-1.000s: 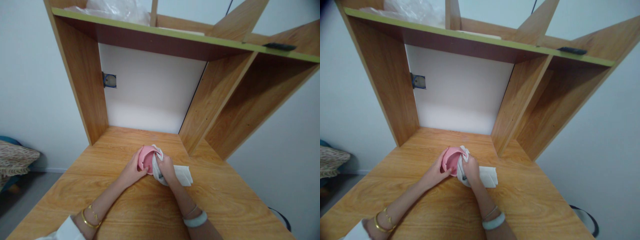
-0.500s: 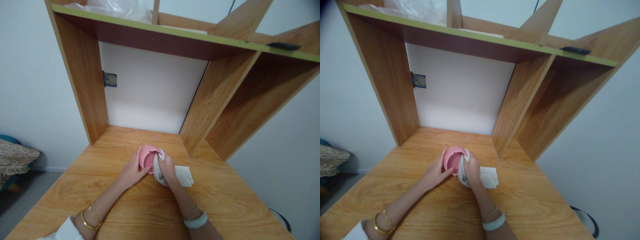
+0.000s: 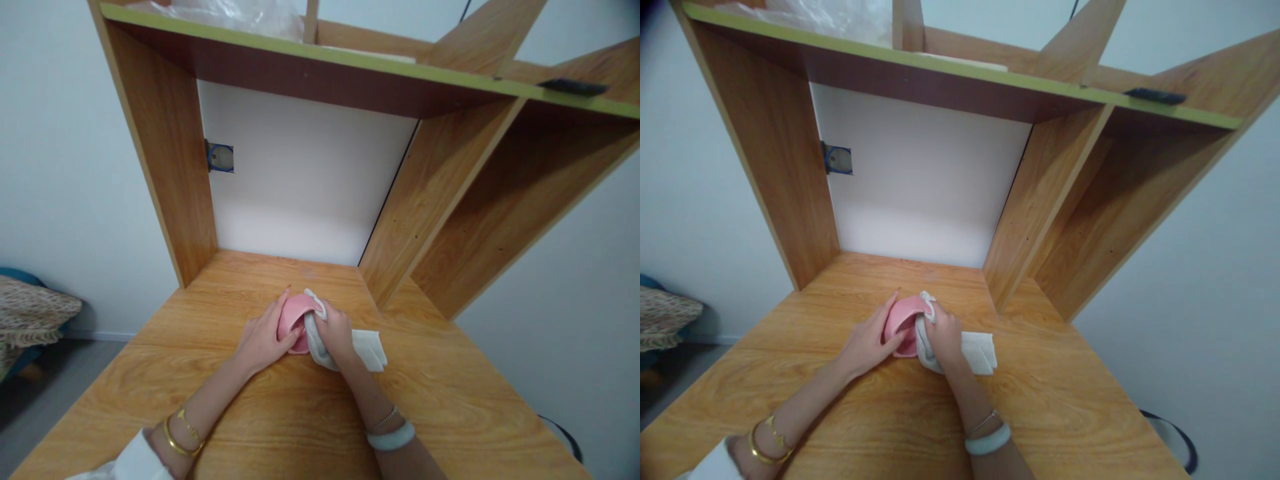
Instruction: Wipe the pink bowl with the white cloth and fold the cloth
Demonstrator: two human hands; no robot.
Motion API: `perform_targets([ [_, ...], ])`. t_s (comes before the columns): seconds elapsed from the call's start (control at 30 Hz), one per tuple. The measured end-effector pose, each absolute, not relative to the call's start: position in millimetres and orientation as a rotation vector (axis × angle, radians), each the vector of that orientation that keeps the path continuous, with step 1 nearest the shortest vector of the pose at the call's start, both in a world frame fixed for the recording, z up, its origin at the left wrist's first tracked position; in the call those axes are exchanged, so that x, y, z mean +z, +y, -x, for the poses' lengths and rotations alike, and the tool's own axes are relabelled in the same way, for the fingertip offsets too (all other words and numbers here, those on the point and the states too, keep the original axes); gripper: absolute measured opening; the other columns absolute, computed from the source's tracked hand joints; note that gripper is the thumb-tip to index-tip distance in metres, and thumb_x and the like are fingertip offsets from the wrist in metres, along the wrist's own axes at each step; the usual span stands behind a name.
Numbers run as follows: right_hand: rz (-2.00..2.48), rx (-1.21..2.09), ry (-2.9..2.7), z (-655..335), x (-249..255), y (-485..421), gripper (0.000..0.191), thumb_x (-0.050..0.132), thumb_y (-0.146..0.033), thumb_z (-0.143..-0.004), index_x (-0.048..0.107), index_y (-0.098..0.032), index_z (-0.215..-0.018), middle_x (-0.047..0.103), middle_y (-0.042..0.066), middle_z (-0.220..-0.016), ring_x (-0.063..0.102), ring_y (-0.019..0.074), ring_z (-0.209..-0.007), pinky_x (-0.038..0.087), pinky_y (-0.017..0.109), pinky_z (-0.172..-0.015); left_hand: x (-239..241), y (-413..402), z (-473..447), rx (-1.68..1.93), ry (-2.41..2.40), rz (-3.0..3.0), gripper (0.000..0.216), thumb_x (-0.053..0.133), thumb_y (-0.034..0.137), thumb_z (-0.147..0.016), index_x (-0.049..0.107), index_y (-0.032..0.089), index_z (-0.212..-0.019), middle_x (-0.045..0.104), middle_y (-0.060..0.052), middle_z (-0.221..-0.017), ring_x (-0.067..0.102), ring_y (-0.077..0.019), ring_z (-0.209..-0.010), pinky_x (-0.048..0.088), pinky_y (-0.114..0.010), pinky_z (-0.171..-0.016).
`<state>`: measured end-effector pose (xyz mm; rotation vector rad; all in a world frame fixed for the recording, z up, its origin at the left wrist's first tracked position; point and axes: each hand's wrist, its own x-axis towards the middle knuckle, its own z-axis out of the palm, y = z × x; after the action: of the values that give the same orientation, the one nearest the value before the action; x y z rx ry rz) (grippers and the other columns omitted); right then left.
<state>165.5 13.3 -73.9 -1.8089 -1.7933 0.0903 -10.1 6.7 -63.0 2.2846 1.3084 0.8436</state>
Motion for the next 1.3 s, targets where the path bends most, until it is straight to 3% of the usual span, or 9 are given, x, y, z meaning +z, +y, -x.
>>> perform_targets([
  [0.13,1.747,0.25,-1.617,-166.0,-81.0,19.9,0.029,0.036,-0.024,-0.085,0.059,-0.014,-0.099,0.067,0.009,-0.088,0.061,0.0172,-0.08,0.041,0.021,-0.065,-79.9,10.5,3.1,0.977,1.203,-2.149,0.079,0.052,0.043,-0.076,0.011,0.016,-0.138,0.029,-0.014,-0.139,0.04,-0.0277,-0.119,0.036,-0.04,-0.095],
  [0.37,1.922,-0.041,-1.832,-162.4,-66.0,9.3,0.039,0.05,-0.028,-0.078,0.052,-0.025,-0.116,0.068,0.005,-0.08,0.062,0.0193,-0.074,0.039,0.024,-0.065,-69.8,14.0,14.4,0.868,1.228,-2.271,0.072,0.054,0.022,-0.069,0.025,0.025,-0.135,0.048,-0.006,-0.124,0.049,-0.0246,-0.108,0.038,-0.037,-0.092],
  [0.47,1.876,-0.045,-1.904,-163.4,-66.0,8.7,0.04,0.05,-0.025,-0.077,0.052,-0.026,-0.117,0.068,0.005,-0.084,0.061,0.0195,-0.077,0.038,0.024,-0.068,-61.2,12.6,16.9,0.758,1.254,-2.339,0.071,0.055,0.027,-0.069,0.027,0.029,-0.135,0.053,-0.005,-0.118,0.054,-0.0255,-0.101,0.042,-0.037,-0.086],
  [0.67,1.794,0.168,-1.675,-167.8,-81.6,18.4,0.028,0.039,-0.022,-0.083,0.058,-0.018,-0.104,0.067,0.006,-0.089,0.061,0.0166,-0.08,0.04,0.022,-0.066,-74.9,10.1,5.6,0.896,1.303,-2.218,0.076,0.048,0.043,-0.078,0.012,0.016,-0.139,0.036,-0.014,-0.136,0.047,-0.0281,-0.113,0.041,-0.038,-0.088],
  [0.8,1.853,0.085,-1.705,-165.5,-77.3,15.4,0.028,0.041,-0.024,-0.082,0.059,-0.019,-0.103,0.068,0.006,-0.081,0.062,0.0175,-0.074,0.04,0.023,-0.063,-77.5,11.2,6.4,0.908,1.292,-2.155,0.067,0.046,0.031,-0.079,0.016,0.016,-0.138,0.041,-0.011,-0.133,0.05,-0.0228,-0.11,0.041,-0.034,-0.09],
  [0.97,1.85,-0.195,-1.91,-160.7,-64.7,5.6,0.038,0.05,-0.029,-0.078,0.054,-0.023,-0.115,0.068,0.006,-0.081,0.061,0.0198,-0.072,0.039,0.026,-0.066,-56.9,12.1,19.2,0.71,1.337,-2.291,0.071,0.051,0.02,-0.069,0.027,0.027,-0.135,0.054,-0.002,-0.122,0.055,-0.0243,-0.102,0.041,-0.036,-0.088],
  [1.07,1.809,-0.167,-1.938,-161.0,-67.1,5.9,0.035,0.048,-0.027,-0.079,0.055,-0.022,-0.112,0.068,0.006,-0.082,0.061,0.0192,-0.075,0.038,0.025,-0.067,-52.6,11.4,20.8,0.696,1.318,-2.327,0.066,0.051,0.026,-0.072,0.028,0.027,-0.134,0.052,-0.003,-0.124,0.055,-0.025,-0.103,0.04,-0.037,-0.089],
  [1.2,1.84,-0.002,-1.758,-164.0,-78.3,12.3,0.029,0.041,-0.022,-0.082,0.056,-0.02,-0.107,0.067,0.005,-0.082,0.061,0.0178,-0.077,0.038,0.023,-0.064,-65.4,10.8,13.7,0.804,1.292,-2.262,0.07,0.046,0.041,-0.079,0.016,0.022,-0.138,0.041,-0.01,-0.133,0.05,-0.027,-0.109,0.041,-0.039,-0.088],
  [1.3,1.859,0.072,-1.666,-163.9,-81.4,15.1,0.026,0.039,-0.022,-0.083,0.057,-0.017,-0.101,0.067,0.006,-0.08,0.061,0.0173,-0.077,0.038,0.022,-0.062,-77.9,13.1,9.0,0.941,1.191,-2.227,0.074,0.05,0.04,-0.078,0.013,0.016,-0.138,0.037,-0.013,-0.134,0.044,-0.025,-0.115,0.038,-0.037,-0.093],
])
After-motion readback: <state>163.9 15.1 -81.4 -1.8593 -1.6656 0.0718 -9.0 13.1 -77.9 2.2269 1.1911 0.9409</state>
